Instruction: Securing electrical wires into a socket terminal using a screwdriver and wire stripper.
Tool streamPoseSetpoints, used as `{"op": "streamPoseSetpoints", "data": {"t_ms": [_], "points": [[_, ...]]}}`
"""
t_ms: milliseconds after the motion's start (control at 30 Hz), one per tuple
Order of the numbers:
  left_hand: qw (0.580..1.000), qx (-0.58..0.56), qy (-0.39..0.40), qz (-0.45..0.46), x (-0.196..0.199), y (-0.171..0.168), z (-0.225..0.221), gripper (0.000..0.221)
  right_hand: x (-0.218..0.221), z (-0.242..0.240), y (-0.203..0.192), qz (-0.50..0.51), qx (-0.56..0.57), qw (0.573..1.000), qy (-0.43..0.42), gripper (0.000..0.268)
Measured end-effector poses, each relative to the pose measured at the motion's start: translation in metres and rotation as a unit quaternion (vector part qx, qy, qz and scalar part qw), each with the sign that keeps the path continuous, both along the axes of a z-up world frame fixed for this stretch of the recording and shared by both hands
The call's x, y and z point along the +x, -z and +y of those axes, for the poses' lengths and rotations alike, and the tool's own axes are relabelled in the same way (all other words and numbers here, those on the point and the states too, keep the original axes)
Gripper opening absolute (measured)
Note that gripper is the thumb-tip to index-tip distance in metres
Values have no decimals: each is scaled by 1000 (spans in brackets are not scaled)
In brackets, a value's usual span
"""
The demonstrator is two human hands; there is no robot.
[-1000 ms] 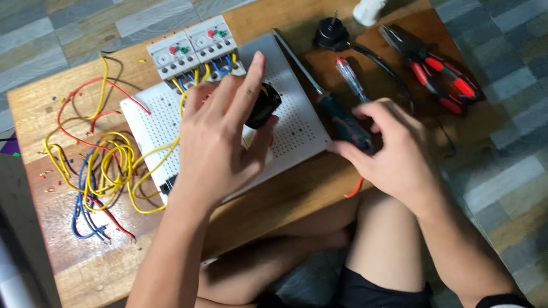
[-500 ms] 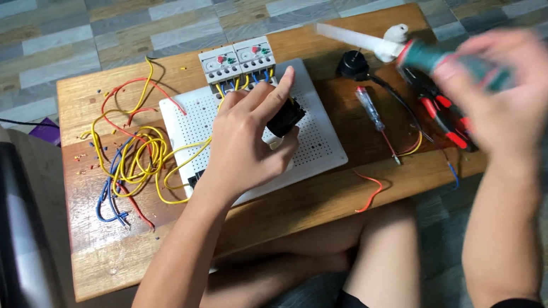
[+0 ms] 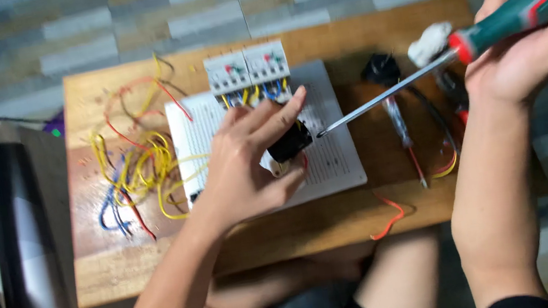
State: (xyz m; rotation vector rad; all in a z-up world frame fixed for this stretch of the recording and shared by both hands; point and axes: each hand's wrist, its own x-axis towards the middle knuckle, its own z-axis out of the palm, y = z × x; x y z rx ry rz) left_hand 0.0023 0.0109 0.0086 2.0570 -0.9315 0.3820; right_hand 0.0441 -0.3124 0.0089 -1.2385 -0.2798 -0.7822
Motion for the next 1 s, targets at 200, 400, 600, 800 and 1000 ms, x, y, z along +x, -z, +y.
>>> {"op": "streamPoseSetpoints", "data": {"t_ms": [200, 400, 600, 800, 1000], "points": [[1000, 20, 1, 4, 3, -4, -3, 69, 13, -22, 19, -18, -52, 998, -29, 41], [999, 34, -1, 0, 3, -3, -4, 70, 10, -31, 32, 24, -101, 995, -3, 77], [1000, 26, -2, 0, 1, -5, -6, 69, 19, -46, 56, 0, 69, 996, -49, 81], [1000, 24, -5, -2, 2, -3, -7, 68, 21, -42, 55, 23, 160, 986, -37, 87], [999, 36, -12, -16, 2, -1, -8, 69, 15, -33, 44, 43, 165, 985, -13, 84]]}}
